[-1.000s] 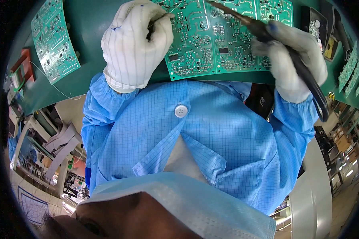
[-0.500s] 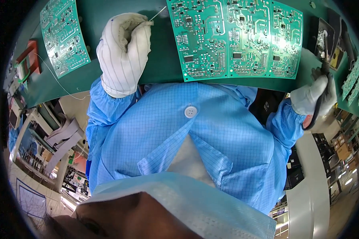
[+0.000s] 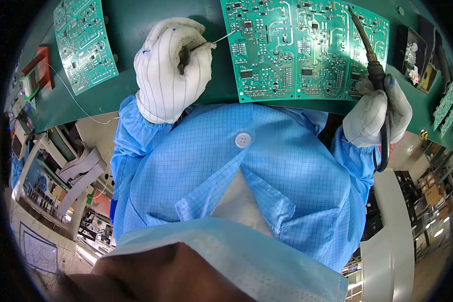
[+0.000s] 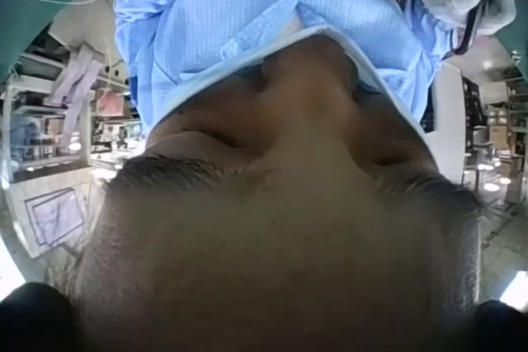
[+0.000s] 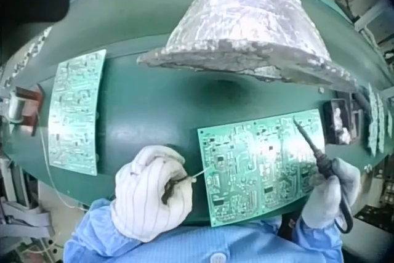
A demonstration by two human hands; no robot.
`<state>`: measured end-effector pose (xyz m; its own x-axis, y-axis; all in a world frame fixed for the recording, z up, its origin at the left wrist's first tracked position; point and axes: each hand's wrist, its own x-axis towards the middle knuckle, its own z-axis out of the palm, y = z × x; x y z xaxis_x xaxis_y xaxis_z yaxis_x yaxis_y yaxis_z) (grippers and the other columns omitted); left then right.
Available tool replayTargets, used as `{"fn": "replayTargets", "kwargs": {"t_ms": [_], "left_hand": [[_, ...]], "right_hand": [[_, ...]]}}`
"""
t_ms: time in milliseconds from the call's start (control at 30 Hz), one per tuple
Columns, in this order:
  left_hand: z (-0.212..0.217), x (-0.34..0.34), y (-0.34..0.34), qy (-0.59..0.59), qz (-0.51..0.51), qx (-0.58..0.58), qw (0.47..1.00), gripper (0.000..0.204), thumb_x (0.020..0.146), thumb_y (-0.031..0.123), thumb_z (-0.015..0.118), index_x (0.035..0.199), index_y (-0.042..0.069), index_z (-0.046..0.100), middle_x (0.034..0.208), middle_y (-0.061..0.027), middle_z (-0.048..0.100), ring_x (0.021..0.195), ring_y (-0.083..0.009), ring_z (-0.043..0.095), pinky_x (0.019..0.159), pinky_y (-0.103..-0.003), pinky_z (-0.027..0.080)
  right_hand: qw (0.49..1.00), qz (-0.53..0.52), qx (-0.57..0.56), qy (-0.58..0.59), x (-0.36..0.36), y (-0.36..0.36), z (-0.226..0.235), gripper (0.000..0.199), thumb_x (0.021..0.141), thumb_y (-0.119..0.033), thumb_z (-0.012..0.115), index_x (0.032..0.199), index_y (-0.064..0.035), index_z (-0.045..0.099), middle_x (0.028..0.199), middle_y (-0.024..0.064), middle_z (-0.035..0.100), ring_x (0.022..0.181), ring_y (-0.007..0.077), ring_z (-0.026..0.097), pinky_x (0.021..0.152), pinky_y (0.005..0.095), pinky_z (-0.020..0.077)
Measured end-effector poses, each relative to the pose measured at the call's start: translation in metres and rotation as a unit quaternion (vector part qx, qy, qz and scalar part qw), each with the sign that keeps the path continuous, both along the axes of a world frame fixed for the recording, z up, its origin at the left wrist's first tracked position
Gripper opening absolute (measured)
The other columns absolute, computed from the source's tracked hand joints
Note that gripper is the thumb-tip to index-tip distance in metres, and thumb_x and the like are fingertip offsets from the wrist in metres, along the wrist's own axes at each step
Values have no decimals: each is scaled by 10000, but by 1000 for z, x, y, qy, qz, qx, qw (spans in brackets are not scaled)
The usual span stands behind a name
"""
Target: Soldering electronic components onto a printed circuit board at a manual assembly station.
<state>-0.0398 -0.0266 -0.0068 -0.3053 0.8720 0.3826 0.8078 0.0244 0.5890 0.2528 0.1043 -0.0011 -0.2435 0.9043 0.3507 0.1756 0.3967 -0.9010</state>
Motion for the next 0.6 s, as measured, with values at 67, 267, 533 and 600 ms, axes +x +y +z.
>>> {"fn": "replayTargets", "kwargs": {"t_ms": [67, 267, 533, 600], "left_hand": [[3, 0, 0, -9, -20, -5, 1000, 179, 634, 76, 678, 795, 117, 611, 837, -20, 651, 646, -196, 618, 585, -299, 508], [9, -1, -2, -34, -52, -10, 998, 121, 722, 22, 659, 826, 59, 611, 900, -64, 660, 589, -175, 569, 525, -292, 466], [8, -1, 0, -37, -59, 1, 998, 136, 681, 22, 642, 804, 66, 603, 885, -65, 654, 617, -194, 583, 543, -301, 477], [8, -1, 0, -21, -52, 3, 998, 159, 624, 58, 648, 769, 89, 592, 852, -46, 644, 673, -220, 611, 590, -315, 507]], "right_hand": [[1000, 14, -15, 9, 5, 2, -7, 284, 944, -103, 538, 1188, 39, 577, 967, 300, 648, 792, 292, 652, 663, 387, 544], [983, 83, -49, 159, 12, 5, -24, 288, 957, -100, 504, 1220, 16, 516, 818, 240, 639, 683, 268, 643, 659, 393, 550], [988, 72, -33, 136, 14, 5, -25, 284, 965, -110, 513, 1223, 7, 517, 807, 237, 643, 694, 271, 647, 669, 400, 552], [987, 78, -32, 140, 14, 6, -25, 284, 965, -112, 513, 1223, 7, 516, 805, 236, 644, 695, 272, 647, 670, 401, 553]]}}
